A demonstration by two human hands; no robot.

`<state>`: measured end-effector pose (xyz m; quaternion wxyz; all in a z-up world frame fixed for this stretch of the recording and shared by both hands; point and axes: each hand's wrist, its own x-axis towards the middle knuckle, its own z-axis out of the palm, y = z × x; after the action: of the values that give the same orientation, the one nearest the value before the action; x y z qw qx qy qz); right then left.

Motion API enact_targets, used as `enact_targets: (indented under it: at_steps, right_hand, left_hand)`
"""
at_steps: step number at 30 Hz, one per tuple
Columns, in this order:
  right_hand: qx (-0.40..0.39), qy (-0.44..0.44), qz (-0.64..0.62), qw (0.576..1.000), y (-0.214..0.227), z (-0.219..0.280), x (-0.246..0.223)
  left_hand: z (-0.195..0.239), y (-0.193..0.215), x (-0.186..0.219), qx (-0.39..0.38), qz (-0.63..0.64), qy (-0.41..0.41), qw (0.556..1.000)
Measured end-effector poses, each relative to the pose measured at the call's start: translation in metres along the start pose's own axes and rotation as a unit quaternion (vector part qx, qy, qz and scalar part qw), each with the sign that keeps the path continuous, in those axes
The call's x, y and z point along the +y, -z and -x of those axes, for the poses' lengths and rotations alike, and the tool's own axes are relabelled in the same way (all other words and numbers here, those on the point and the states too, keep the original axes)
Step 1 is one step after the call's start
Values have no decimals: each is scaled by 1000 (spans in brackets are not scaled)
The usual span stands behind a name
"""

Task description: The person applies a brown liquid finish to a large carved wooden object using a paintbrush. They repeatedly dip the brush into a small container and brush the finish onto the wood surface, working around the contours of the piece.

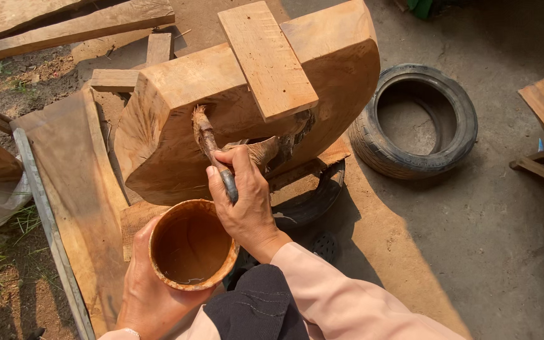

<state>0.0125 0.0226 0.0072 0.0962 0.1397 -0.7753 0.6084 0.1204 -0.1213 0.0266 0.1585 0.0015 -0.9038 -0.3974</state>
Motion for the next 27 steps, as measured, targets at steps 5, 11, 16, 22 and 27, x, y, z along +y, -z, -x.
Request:
enact_targets:
  at_steps: [5,11,16,22,27]
  right_hand:
    - [-132,61,8,989,12,-10,0]
    - [-8,77,56,995,17,-6,-3]
    - [-121,124,100,980,-13,5,10]
    - [-201,142,107,963,-4,-7,46]
    - [-295,110,119,942,21,-16,48]
  left_hand:
    - [19,5,-15,40,-21,69,997]
    - [72,27,-44,107,-94,240,960]
    - [108,30,-65,132,-144,368,909]
    - [127,32,-84,147,-162,435,874]
    - [132,22,-89,150,-157,472,855]
